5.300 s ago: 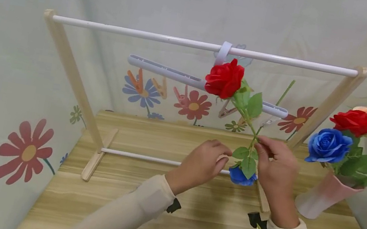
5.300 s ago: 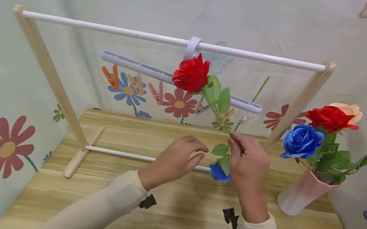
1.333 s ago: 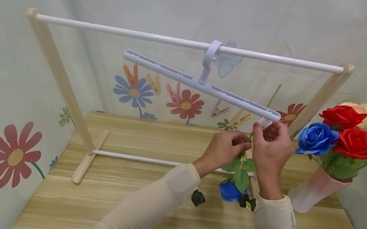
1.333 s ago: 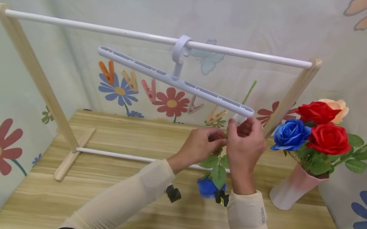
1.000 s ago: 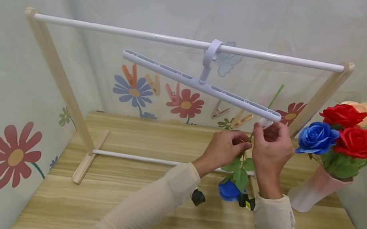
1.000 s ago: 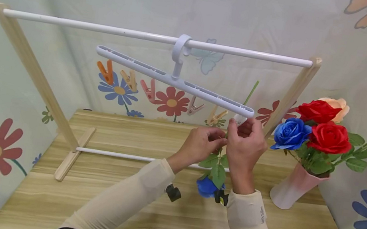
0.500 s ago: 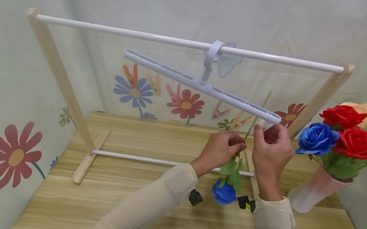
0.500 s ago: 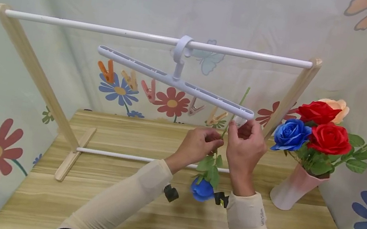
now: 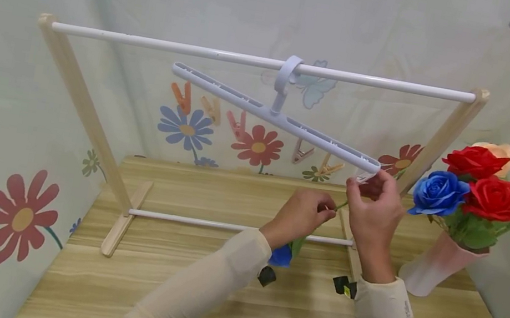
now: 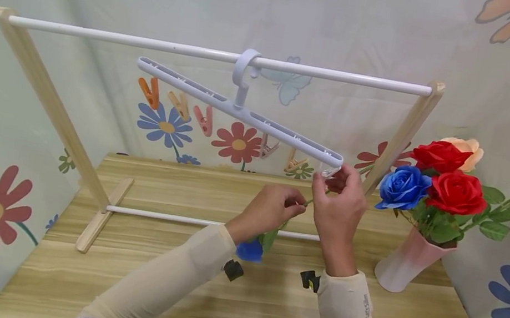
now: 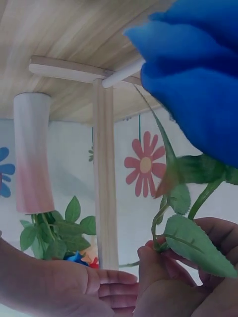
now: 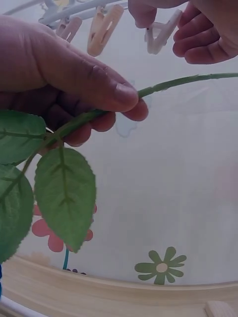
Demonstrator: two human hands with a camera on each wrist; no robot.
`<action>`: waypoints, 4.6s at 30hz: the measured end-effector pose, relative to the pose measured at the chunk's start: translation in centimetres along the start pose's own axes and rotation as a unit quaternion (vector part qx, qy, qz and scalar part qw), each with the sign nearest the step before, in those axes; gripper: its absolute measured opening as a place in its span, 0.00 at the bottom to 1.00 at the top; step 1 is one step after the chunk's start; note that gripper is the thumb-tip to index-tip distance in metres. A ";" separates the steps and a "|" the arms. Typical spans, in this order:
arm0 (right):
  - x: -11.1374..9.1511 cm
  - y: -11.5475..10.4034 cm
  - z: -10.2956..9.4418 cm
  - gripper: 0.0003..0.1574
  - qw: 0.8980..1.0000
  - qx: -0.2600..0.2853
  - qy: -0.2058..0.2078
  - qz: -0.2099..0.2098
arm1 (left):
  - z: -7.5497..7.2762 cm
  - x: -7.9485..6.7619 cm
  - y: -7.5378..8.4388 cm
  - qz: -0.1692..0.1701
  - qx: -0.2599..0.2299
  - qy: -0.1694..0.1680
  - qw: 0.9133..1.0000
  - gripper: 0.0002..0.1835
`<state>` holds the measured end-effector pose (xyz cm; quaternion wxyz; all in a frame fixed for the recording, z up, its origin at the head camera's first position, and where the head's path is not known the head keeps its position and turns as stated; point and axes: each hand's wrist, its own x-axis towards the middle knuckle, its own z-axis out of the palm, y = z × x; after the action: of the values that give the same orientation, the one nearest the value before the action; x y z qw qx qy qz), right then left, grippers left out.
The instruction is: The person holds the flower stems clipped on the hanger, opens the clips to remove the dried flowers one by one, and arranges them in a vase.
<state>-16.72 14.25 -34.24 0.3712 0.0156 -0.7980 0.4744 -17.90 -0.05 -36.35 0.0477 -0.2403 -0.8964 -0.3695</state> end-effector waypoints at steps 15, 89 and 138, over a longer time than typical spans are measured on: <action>0.0 0.7 0.3 0.12 0.975 -0.118 -0.128 -0.140 | -1.6 -1.3 -1.4 -0.022 0.064 0.010 0.998 0.07; -2.0 6.0 -7.5 0.08 0.989 -0.126 0.004 -0.077 | 1.9 -1.4 2.8 0.201 0.167 0.048 0.964 0.14; 6.8 5.0 -13.0 0.15 0.959 -0.122 0.244 0.075 | 13.5 6.0 9.8 0.152 0.042 -0.002 0.988 0.20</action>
<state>-16.02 29.17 -30.28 0.5172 -0.2065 -0.7337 0.3893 -17.35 17.50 -38.26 0.1118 -0.3720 -0.8642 -0.3198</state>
